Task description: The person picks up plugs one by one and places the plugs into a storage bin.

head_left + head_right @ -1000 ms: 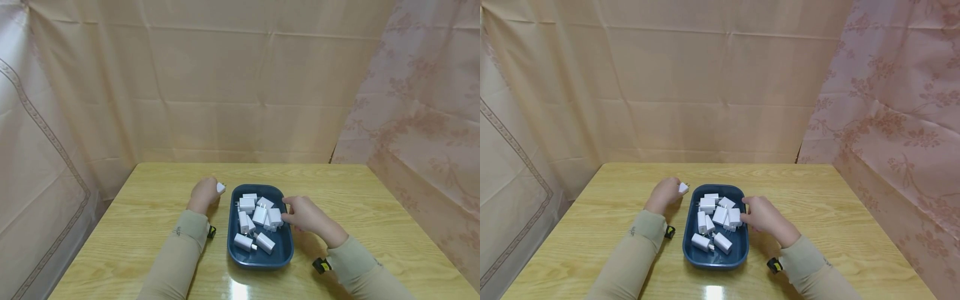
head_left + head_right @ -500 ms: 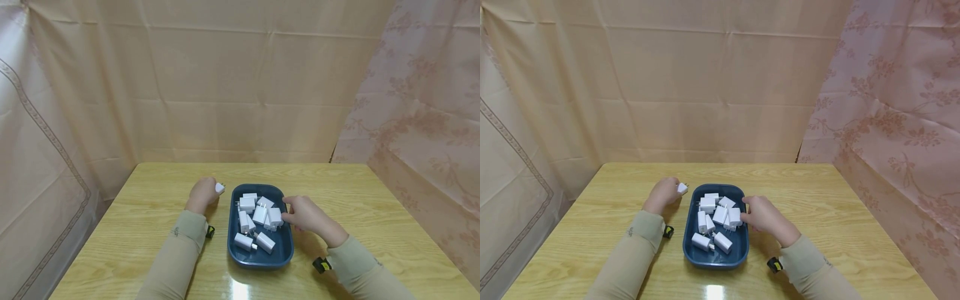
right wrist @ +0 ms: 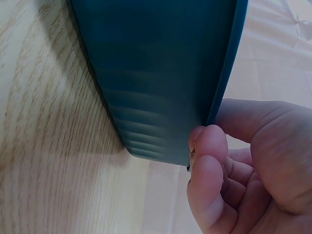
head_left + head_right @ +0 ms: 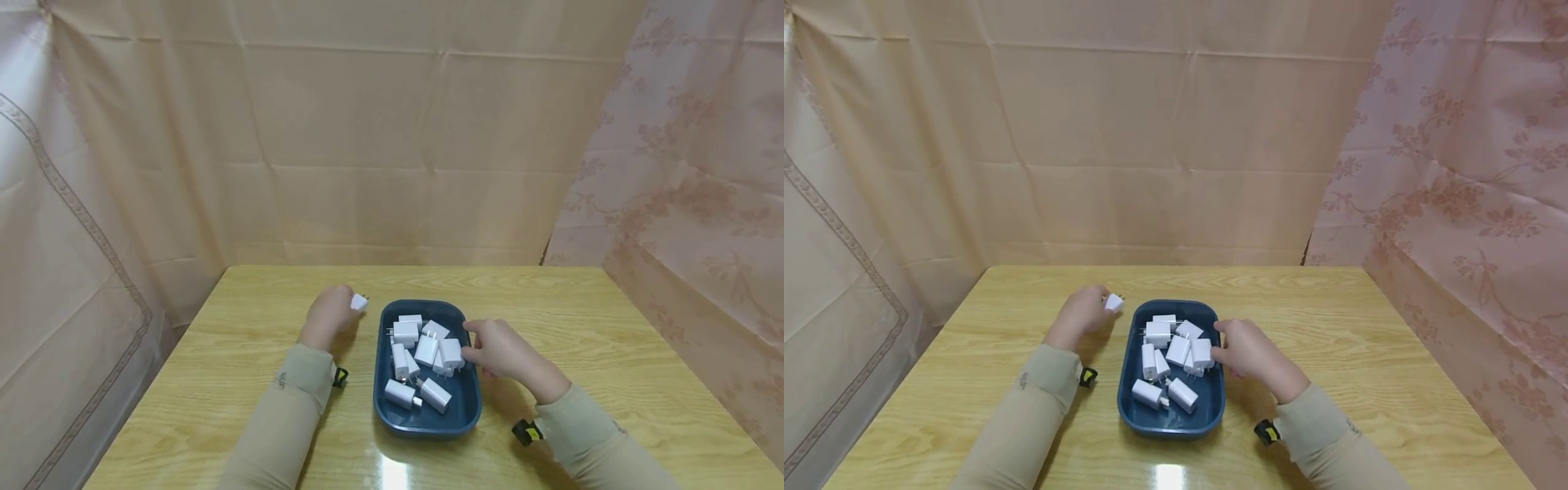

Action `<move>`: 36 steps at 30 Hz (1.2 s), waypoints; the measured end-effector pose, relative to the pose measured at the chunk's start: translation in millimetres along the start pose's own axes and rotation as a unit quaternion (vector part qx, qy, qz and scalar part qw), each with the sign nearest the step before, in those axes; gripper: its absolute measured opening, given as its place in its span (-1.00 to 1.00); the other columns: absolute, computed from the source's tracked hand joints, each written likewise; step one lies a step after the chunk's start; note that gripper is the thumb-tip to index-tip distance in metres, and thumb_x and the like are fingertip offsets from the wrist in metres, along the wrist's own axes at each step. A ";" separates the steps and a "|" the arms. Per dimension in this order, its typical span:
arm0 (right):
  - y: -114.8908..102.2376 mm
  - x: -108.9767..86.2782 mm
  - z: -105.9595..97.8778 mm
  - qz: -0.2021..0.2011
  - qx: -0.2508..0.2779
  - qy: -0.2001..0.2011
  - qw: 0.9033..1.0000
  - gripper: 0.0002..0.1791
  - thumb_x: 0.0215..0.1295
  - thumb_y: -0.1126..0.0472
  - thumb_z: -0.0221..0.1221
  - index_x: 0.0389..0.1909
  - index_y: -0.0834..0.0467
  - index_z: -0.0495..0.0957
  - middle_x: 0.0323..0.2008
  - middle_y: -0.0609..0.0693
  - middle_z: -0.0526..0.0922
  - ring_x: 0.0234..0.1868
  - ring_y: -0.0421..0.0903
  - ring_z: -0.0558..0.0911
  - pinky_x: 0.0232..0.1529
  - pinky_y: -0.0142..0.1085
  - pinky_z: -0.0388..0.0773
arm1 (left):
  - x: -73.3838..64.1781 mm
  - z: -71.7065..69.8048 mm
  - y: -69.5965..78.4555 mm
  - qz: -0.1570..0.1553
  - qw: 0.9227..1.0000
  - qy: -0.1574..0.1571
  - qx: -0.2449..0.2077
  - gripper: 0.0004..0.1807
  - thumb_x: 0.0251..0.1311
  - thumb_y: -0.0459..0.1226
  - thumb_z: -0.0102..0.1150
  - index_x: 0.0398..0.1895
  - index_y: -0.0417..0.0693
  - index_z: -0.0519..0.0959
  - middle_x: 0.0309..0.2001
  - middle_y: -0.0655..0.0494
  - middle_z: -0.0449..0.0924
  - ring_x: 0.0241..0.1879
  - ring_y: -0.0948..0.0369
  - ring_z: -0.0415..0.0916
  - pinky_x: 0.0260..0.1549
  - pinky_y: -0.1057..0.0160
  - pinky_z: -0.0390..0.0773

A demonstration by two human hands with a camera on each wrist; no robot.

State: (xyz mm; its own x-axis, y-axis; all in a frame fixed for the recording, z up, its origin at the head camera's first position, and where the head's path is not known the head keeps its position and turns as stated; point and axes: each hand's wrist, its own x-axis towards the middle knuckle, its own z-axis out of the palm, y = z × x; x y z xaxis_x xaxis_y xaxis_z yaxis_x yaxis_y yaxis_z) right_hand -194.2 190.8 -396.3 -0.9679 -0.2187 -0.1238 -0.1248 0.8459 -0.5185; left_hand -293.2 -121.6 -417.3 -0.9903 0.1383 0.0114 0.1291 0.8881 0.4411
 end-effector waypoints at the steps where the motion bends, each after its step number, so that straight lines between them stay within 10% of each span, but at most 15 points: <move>1: 0.1 0.0 -0.2 0.001 0.000 -0.001 1.000 -0.38 0.30 0.27 0.31 0.36 0.34 0.43 -0.62 -0.01 0.55 -0.75 -0.09 0.52 -0.65 -0.28 0.44 | -0.8 -1.2 0.8 0.001 1.000 0.000 -0.005 -0.60 0.26 -0.14 0.40 0.00 -0.26 0.64 -0.19 -0.07 0.63 -0.24 0.04 0.54 -0.14 0.00 0.59; 36: -1.5 4.3 1.1 0.005 0.008 -0.001 1.000 -0.38 0.31 0.28 0.32 0.36 0.35 0.43 -0.60 0.01 0.57 -0.74 -0.08 0.53 -0.66 -0.28 0.45 | -42.0 -35.3 51.0 0.095 0.994 0.046 0.029 -0.54 0.30 -0.19 0.35 0.24 -0.10 0.59 0.10 -0.07 0.64 -0.09 0.08 0.57 -0.06 0.04 0.61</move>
State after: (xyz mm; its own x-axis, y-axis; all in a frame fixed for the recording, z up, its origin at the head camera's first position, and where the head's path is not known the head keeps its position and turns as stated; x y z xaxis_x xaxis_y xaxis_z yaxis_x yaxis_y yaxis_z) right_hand -197.9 188.1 -397.0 -0.9686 -0.2113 -0.1314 -0.1115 0.8406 -0.5300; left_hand -246.9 -97.6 -363.6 -0.9480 0.2668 0.1733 0.3138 0.8738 0.3715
